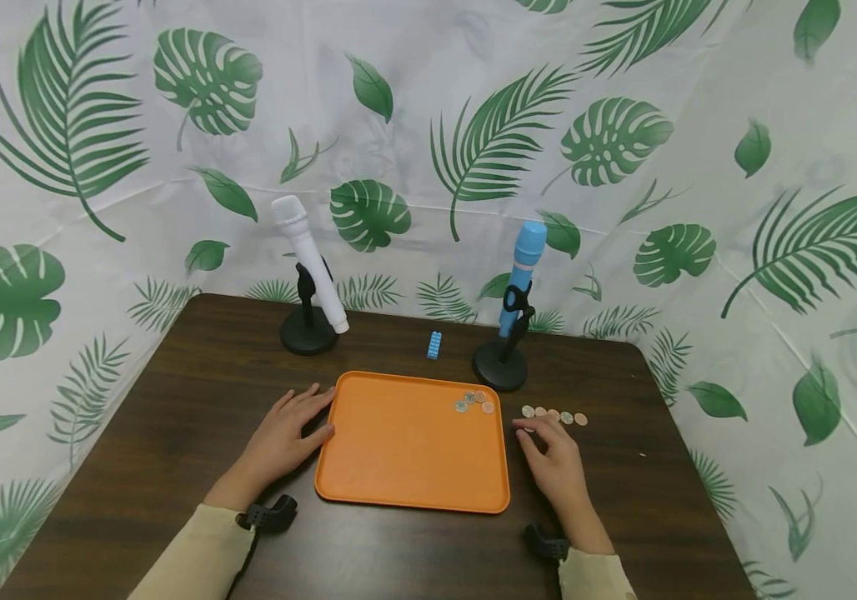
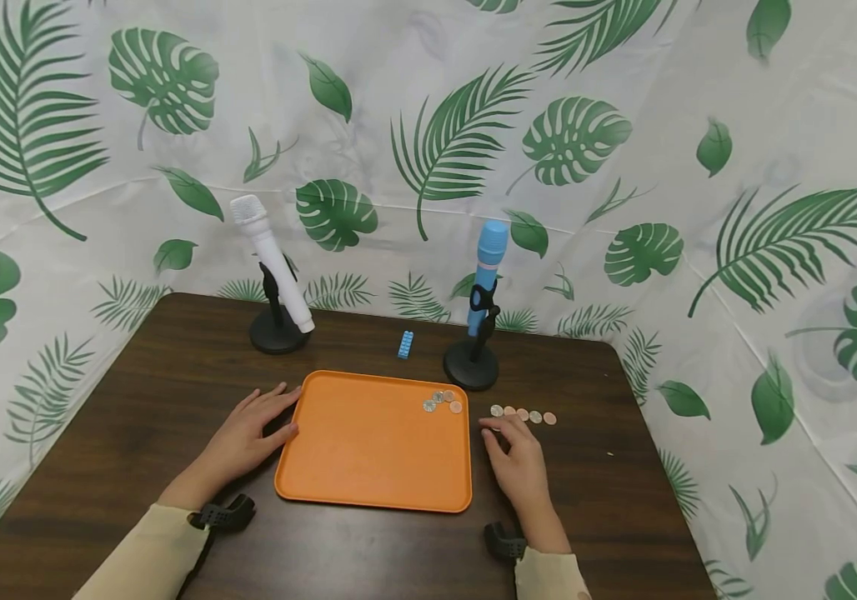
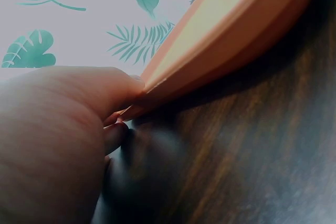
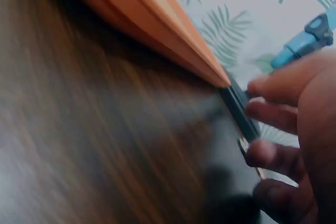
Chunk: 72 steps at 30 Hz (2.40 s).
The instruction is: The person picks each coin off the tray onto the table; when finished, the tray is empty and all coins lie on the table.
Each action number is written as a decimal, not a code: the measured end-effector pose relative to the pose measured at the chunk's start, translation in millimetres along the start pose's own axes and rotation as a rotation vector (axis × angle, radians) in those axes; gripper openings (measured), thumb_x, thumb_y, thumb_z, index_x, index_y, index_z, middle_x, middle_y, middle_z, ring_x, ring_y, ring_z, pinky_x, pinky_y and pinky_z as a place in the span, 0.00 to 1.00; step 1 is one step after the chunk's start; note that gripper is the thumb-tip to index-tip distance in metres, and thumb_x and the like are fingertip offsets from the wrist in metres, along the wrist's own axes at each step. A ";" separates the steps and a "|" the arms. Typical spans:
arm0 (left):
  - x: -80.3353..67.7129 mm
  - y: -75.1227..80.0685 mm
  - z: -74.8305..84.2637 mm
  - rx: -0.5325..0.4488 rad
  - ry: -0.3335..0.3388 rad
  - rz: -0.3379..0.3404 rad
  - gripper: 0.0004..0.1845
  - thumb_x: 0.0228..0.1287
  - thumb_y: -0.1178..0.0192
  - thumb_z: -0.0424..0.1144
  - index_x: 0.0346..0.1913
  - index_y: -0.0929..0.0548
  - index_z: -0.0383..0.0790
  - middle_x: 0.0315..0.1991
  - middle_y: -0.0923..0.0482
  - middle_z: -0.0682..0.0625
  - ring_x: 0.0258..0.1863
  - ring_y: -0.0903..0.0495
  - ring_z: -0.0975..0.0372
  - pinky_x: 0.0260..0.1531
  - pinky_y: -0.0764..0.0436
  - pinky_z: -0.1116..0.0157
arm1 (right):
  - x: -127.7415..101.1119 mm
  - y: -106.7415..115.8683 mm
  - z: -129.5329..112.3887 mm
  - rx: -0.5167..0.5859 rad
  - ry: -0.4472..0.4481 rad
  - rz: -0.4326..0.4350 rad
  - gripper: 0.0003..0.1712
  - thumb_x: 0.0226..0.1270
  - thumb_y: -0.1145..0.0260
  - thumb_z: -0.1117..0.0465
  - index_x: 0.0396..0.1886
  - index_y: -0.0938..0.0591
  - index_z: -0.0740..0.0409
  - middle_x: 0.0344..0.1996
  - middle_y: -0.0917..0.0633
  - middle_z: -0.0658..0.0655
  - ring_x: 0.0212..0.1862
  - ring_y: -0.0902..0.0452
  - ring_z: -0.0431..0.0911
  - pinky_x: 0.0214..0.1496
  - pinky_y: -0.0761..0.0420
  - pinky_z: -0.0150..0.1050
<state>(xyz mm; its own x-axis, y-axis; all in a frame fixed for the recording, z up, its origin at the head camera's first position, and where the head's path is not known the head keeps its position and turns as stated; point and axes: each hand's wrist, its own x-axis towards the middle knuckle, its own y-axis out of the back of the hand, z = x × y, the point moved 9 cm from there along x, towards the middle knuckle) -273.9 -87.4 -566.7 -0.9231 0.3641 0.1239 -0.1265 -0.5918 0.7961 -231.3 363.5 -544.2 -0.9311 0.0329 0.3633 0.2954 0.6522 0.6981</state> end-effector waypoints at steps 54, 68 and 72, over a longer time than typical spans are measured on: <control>0.6 0.1 1.5 0.013 0.001 0.002 0.38 0.78 0.34 0.53 0.84 0.31 0.46 0.82 0.28 0.46 0.86 0.37 0.45 0.87 0.50 0.36 | -9.2 -42.2 -42.2 -0.181 0.038 -0.260 0.12 0.73 0.23 0.48 0.53 0.08 0.39 0.36 0.30 0.45 0.32 0.33 0.38 0.32 0.30 0.31; 1.4 -1.4 1.3 0.013 -0.004 -0.006 0.38 0.78 0.34 0.53 0.85 0.31 0.47 0.82 0.29 0.47 0.86 0.37 0.46 0.87 0.50 0.37 | -11.4 -48.3 -36.8 -0.209 0.000 -0.338 0.08 0.76 0.25 0.47 0.49 0.13 0.37 0.37 0.30 0.45 0.30 0.32 0.39 0.28 0.30 0.31; 1.3 -1.3 0.9 0.014 -0.003 -0.006 0.38 0.78 0.33 0.53 0.84 0.31 0.46 0.82 0.29 0.47 0.86 0.37 0.45 0.87 0.50 0.37 | -12.1 -49.3 -36.3 -0.193 0.010 -0.348 0.08 0.75 0.25 0.46 0.49 0.14 0.37 0.37 0.30 0.44 0.31 0.31 0.39 0.28 0.29 0.31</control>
<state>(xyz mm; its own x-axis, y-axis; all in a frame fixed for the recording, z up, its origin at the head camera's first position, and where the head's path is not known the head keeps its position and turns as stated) -274.6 -85.5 -567.0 -0.9213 0.3695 0.1211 -0.1268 -0.5799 0.8048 -226.8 303.5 -560.6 -0.9809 -0.1728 0.0899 -0.0016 0.4689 0.8833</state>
